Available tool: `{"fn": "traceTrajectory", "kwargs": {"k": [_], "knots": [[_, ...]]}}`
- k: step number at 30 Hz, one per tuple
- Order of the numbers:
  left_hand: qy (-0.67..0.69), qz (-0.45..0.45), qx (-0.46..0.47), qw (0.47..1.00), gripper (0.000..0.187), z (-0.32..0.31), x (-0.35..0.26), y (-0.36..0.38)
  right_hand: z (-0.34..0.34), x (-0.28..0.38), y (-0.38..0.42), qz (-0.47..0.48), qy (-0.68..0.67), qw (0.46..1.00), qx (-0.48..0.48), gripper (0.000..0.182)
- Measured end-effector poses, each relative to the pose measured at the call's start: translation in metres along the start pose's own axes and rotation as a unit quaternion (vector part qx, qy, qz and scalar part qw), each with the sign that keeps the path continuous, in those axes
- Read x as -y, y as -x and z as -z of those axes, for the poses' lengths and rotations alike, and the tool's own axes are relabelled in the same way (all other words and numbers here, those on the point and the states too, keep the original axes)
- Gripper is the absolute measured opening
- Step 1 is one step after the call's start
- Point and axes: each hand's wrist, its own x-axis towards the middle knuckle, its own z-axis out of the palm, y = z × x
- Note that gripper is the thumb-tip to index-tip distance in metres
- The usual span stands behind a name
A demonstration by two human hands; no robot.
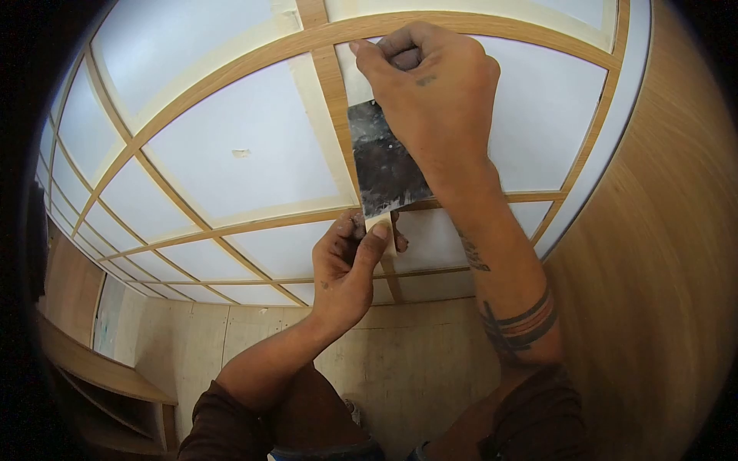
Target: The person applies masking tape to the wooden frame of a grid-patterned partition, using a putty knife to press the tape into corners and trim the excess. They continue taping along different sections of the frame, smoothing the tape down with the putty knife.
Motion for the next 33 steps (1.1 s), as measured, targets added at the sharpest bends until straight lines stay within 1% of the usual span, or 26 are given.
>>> {"fn": "traceTrajectory", "kwargs": {"k": [1, 3, 7, 9, 10, 12, 13, 15, 16, 18, 19, 20, 22, 23, 24, 26, 27, 29, 30, 31, 32, 33], "knots": [[0.001, 0.001, -0.003, 1.0, 0.021, 0.0, 0.0, 0.0, 0.001, 0.001, -0.001, -0.001, 0.0, 1.0, 0.0, 0.028], [0.004, -0.003, -0.009, 1.0, 0.02, -0.002, -0.001, 0.001, 0.002, 0.003, -0.003, -0.061, -0.011, 0.998, 0.012, 0.03], [0.011, -0.022, -0.008, 1.0, 0.021, -0.001, 0.003, 0.001, 0.005, 0.002, -0.005, -0.091, 0.002, 0.995, 0.033, 0.037], [0.009, -0.025, -0.006, 1.0, 0.021, 0.0, 0.004, 0.001, 0.006, 0.005, -0.005, -0.123, 0.047, 0.99, 0.054, 0.044], [0.008, -0.03, -0.004, 1.0, 0.021, -0.001, 0.004, 0.001, 0.006, 0.007, -0.005, -0.125, 0.049, 0.99, 0.052, 0.044], [0.014, -0.033, -0.007, 0.999, 0.02, -0.002, 0.005, 0.002, 0.009, 0.01, -0.004, -0.135, 0.042, 0.987, 0.078, 0.052], [0.021, -0.037, -0.012, 0.999, 0.019, -0.003, 0.004, 0.002, 0.01, 0.01, -0.004, -0.135, 0.043, 0.987, 0.077, 0.052], [0.028, -0.024, -0.012, 0.999, 0.018, -0.004, 0.0, 0.003, 0.015, 0.009, -0.004, -0.154, 0.026, 0.977, 0.142, 0.057], [0.036, -0.011, -0.013, 0.999, 0.018, -0.004, -0.002, 0.003, 0.018, 0.009, -0.004, -0.154, 0.026, 0.978, 0.139, 0.057], [0.042, -0.013, -0.01, 0.999, 0.017, -0.004, 0.0, 0.002, 0.025, 0.01, -0.002, -0.147, 0.094, 0.956, 0.236, 0.062], [0.049, -0.014, -0.011, 0.999, 0.017, -0.004, 0.0, 0.001, 0.027, 0.009, 0.002, -0.125, 0.094, 0.957, 0.245, 0.07], [0.049, -0.015, -0.01, 0.999, 0.017, -0.004, -0.001, 0.001, 0.029, 0.008, 0.005, -0.125, 0.095, 0.957, 0.244, 0.07], [0.03, -0.021, -0.011, 0.999, 0.017, -0.004, -0.004, 0.001, 0.034, 0.004, 0.01, -0.088, 0.141, 0.941, 0.295, 0.078], [0.031, -0.021, -0.011, 0.999, 0.017, -0.006, -0.004, 0.001, 0.037, -0.004, 0.014, -0.056, 0.132, 0.937, 0.319, 0.084], [0.044, -0.027, -0.022, 0.998, 0.016, -0.009, -0.004, 0.0, 0.039, -0.001, 0.016, -0.055, 0.133, 0.937, 0.32, 0.084], [0.058, -0.035, -0.038, 0.997, 0.016, -0.01, -0.004, -0.001, 0.045, 0.01, 0.021, -0.045, 0.18, 0.929, 0.32, 0.083], [0.058, -0.021, -0.031, 0.998, 0.016, -0.009, -0.004, -0.001, 0.047, 0.01, 0.025, -0.043, 0.179, 0.928, 0.324, 0.083], [0.061, -0.007, -0.03, 0.998, 0.016, -0.004, 0.0, 0.0, 0.049, 0.008, 0.032, -0.025, 0.089, 0.969, 0.229, 0.081], [0.078, 0.022, -0.045, 0.996, 0.016, -0.001, 0.005, 0.0, 0.047, 0.005, 0.036, -0.024, 0.089, 0.968, 0.234, 0.081], [0.096, 0.052, -0.059, 0.992, 0.016, 0.0, 0.008, 0.001, 0.044, 0.001, 0.041, -0.024, 0.071, 0.975, 0.207, 0.08], [0.099, 0.052, -0.06, 0.992, 0.016, -0.002, 0.009, 0.002, 0.041, -0.003, 0.046, -0.024, 0.054, 0.982, 0.18, 0.079], [0.11, 0.024, -0.046, 0.993, 0.016, -0.005, 0.01, 0.002, 0.038, -0.01, 0.052, -0.024, 0.056, 0.982, 0.181, 0.079]]}}
